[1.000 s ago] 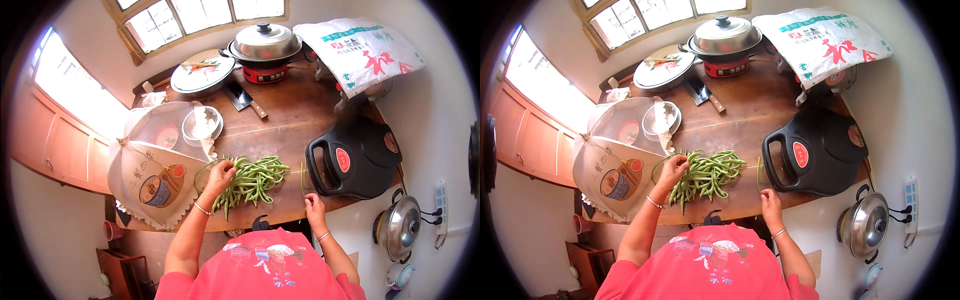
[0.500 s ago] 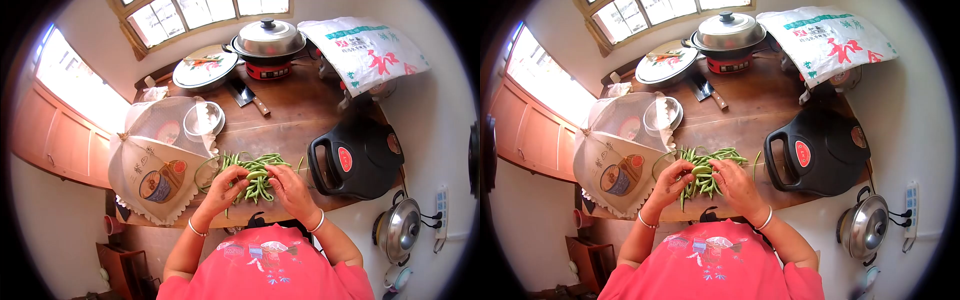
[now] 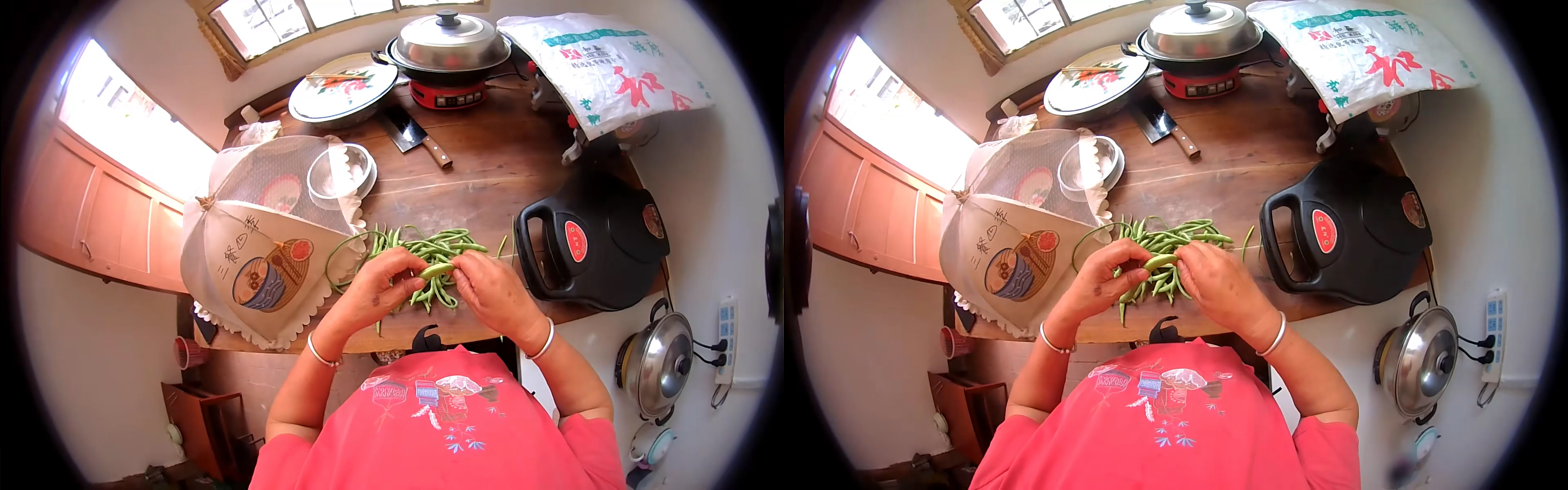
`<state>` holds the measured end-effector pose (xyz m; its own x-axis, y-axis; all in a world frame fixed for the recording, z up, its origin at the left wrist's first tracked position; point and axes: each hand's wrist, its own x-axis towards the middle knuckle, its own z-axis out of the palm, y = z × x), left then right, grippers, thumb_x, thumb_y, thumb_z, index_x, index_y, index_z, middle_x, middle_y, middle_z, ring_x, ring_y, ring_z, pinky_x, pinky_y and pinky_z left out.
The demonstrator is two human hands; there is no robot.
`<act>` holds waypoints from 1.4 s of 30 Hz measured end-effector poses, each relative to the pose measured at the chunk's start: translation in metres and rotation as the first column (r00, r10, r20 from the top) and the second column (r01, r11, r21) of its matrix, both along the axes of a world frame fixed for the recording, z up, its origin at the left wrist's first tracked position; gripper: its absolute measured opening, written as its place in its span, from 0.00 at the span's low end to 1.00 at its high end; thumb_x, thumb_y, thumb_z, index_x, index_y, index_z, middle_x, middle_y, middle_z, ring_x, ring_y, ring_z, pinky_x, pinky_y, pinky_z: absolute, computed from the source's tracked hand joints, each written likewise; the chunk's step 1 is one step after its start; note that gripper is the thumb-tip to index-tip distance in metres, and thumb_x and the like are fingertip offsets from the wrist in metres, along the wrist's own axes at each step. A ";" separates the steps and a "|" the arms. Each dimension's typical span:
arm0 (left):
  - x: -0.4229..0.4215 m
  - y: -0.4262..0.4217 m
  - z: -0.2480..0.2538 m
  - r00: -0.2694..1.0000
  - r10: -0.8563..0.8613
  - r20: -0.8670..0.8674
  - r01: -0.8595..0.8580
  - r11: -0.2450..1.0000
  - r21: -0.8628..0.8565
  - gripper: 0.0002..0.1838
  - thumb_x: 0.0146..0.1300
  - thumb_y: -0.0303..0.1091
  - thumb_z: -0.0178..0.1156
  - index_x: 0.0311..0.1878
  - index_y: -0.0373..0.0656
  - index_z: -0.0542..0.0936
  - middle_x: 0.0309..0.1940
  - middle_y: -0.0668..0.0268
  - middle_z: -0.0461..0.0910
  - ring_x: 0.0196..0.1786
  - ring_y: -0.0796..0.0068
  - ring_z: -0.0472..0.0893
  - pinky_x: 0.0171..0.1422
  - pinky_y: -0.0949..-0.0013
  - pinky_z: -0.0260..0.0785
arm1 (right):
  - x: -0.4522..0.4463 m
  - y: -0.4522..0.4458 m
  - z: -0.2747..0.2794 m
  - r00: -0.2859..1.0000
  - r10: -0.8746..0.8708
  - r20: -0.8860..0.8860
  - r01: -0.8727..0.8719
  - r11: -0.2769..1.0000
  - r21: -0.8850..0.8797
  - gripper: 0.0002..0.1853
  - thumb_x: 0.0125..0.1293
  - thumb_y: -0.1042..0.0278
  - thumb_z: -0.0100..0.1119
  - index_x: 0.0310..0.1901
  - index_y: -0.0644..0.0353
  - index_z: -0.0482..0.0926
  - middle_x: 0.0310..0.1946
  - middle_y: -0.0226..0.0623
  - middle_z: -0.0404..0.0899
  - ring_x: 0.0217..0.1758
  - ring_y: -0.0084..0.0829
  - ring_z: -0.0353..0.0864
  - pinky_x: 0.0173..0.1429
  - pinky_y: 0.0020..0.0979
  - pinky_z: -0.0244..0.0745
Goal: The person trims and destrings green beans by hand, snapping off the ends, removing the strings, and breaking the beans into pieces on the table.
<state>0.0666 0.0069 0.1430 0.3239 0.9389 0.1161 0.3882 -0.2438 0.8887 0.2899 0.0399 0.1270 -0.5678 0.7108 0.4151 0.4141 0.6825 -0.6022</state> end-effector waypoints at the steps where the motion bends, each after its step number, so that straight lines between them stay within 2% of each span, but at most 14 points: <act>1: 0.002 0.000 0.005 1.000 -0.014 0.009 0.015 0.999 -0.029 0.10 0.65 0.29 0.63 0.46 0.35 0.79 0.34 0.68 0.74 0.37 0.81 0.72 0.41 0.75 0.66 | 0.000 0.000 0.001 1.000 -0.002 0.000 0.002 1.000 0.000 0.07 0.64 0.73 0.56 0.41 0.65 0.73 0.37 0.47 0.77 0.44 0.48 0.78 0.48 0.42 0.74; 7: 0.009 0.002 0.004 0.993 -0.088 -0.072 0.094 0.993 0.074 0.10 0.63 0.27 0.62 0.47 0.36 0.79 0.31 0.61 0.73 0.32 0.69 0.74 0.37 0.68 0.67 | 0.000 0.000 0.000 0.991 -0.029 0.131 0.002 0.978 0.208 0.08 0.58 0.71 0.59 0.36 0.63 0.71 0.30 0.44 0.74 0.37 0.44 0.77 0.41 0.42 0.73; 10: 0.016 -0.001 0.009 0.994 -0.038 -0.104 0.052 0.989 0.137 0.10 0.61 0.25 0.63 0.45 0.34 0.80 0.32 0.60 0.74 0.33 0.67 0.76 0.38 0.67 0.68 | -0.003 -0.001 -0.014 0.999 -0.037 0.040 0.035 0.998 0.060 0.06 0.60 0.71 0.55 0.36 0.62 0.71 0.28 0.44 0.73 0.33 0.44 0.76 0.39 0.40 0.72; 12: 0.018 0.000 0.007 0.992 -0.008 -0.123 0.030 0.984 0.177 0.09 0.60 0.24 0.63 0.44 0.33 0.80 0.33 0.61 0.76 0.34 0.66 0.77 0.39 0.68 0.69 | -0.006 -0.002 -0.021 0.957 -0.028 -0.288 -0.067 0.947 -0.313 0.05 0.65 0.70 0.49 0.34 0.62 0.69 0.24 0.37 0.71 0.27 0.34 0.72 0.34 0.33 0.68; 13: 0.018 0.002 0.003 0.996 0.006 -0.093 0.016 0.973 0.231 0.09 0.60 0.23 0.63 0.44 0.33 0.80 0.34 0.60 0.77 0.35 0.65 0.78 0.40 0.67 0.70 | -0.005 -0.003 -0.020 0.958 -0.027 -0.286 -0.067 0.947 -0.313 0.05 0.65 0.70 0.49 0.34 0.62 0.69 0.24 0.37 0.71 0.27 0.34 0.72 0.34 0.33 0.68; 15: 0.017 0.002 0.000 0.998 0.016 -0.061 0.002 0.959 0.284 0.09 0.59 0.22 0.63 0.44 0.33 0.80 0.35 0.59 0.78 0.37 0.64 0.79 0.41 0.66 0.71 | -0.004 -0.006 -0.017 0.861 -0.065 -0.504 -0.338 0.667 -0.664 0.09 0.69 0.66 0.44 0.33 0.61 0.68 0.22 0.29 0.67 0.24 0.22 0.66 0.31 0.26 0.62; 18: 0.016 0.001 -0.002 0.998 -0.007 -0.057 0.024 0.952 0.305 0.10 0.59 0.21 0.62 0.45 0.34 0.81 0.37 0.57 0.79 0.39 0.63 0.80 0.42 0.66 0.72 | -0.006 -0.009 -0.020 0.766 -0.103 -0.635 -0.512 0.499 -0.699 0.11 0.71 0.64 0.44 0.33 0.60 0.69 0.23 0.24 0.65 0.26 0.15 0.62 0.31 0.21 0.58; 22: 0.019 -0.005 -0.002 0.998 0.048 -0.052 -0.030 0.953 0.302 0.14 0.60 0.22 0.63 0.50 0.36 0.80 0.34 0.59 0.77 0.34 0.65 0.77 0.38 0.67 0.69 | -0.007 -0.012 -0.019 0.845 -0.089 -0.527 -0.370 0.615 -0.697 0.10 0.70 0.66 0.44 0.34 0.61 0.70 0.23 0.28 0.67 0.26 0.19 0.65 0.32 0.25 0.62; 24: 0.020 -0.007 -0.001 0.996 0.063 -0.066 -0.044 0.967 0.251 0.14 0.60 0.22 0.63 0.51 0.37 0.80 0.33 0.59 0.76 0.33 0.66 0.76 0.37 0.67 0.68 | -0.010 -0.015 -0.013 0.900 -0.040 -0.434 -0.184 0.868 -0.461 0.07 0.69 0.69 0.46 0.36 0.62 0.72 0.25 0.34 0.71 0.29 0.29 0.73 0.35 0.32 0.67; 28: 0.019 -0.008 -0.004 0.992 0.064 -0.108 -0.022 0.937 0.350 0.12 0.62 0.25 0.63 0.48 0.36 0.79 0.30 0.61 0.74 0.30 0.67 0.73 0.35 0.67 0.66 | -0.011 -0.019 -0.008 0.972 -0.024 -0.235 -0.049 0.953 -0.300 0.05 0.67 0.71 0.51 0.39 0.63 0.73 0.30 0.41 0.75 0.35 0.42 0.78 0.39 0.38 0.71; 30: 0.020 -0.010 -0.003 0.987 0.085 -0.136 -0.032 0.937 0.349 0.10 0.63 0.27 0.62 0.46 0.35 0.79 0.30 0.61 0.74 0.30 0.67 0.72 0.35 0.67 0.66 | -0.013 -0.018 -0.011 0.991 -0.080 -0.111 0.090 0.992 0.084 0.07 0.64 0.71 0.55 0.41 0.63 0.74 0.35 0.42 0.78 0.39 0.45 0.78 0.42 0.39 0.73; 33: 0.019 -0.009 0.001 0.987 0.090 -0.131 -0.065 0.980 0.186 0.10 0.69 0.34 0.57 0.42 0.35 0.77 0.27 0.63 0.74 0.28 0.71 0.71 0.34 0.68 0.66 | -0.010 -0.015 -0.012 0.993 -0.101 0.061 0.081 0.959 0.273 0.07 0.62 0.70 0.56 0.39 0.62 0.73 0.34 0.41 0.75 0.38 0.41 0.77 0.43 0.37 0.73; 35: 0.013 -0.004 0.005 0.996 -0.082 -0.044 0.068 0.965 -0.253 0.15 0.74 0.40 0.51 0.38 0.37 0.76 0.25 0.68 0.73 0.27 0.78 0.70 0.33 0.70 0.64 | -0.008 -0.013 -0.006 0.984 -0.081 0.160 0.028 0.950 0.310 0.07 0.60 0.69 0.56 0.38 0.61 0.73 0.32 0.39 0.74 0.37 0.38 0.77 0.42 0.36 0.73; 42: 0.011 0.008 -0.003 0.984 -0.172 -0.039 0.140 0.897 -0.419 0.14 0.74 0.38 0.50 0.40 0.37 0.79 0.25 0.70 0.77 0.28 0.80 0.69 0.34 0.72 0.65 | 0.002 0.000 -0.001 0.879 0.023 0.477 -0.234 0.892 0.387 0.05 0.56 0.68 0.54 0.33 0.56 0.74 0.30 0.33 0.72 0.36 0.31 0.75 0.41 0.31 0.71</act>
<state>0.0780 0.0151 0.1399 0.4631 0.8338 -0.3005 0.4427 0.0761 0.8934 0.2915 0.0404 0.1258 -0.8379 0.4330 0.3322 0.4548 0.8905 -0.0134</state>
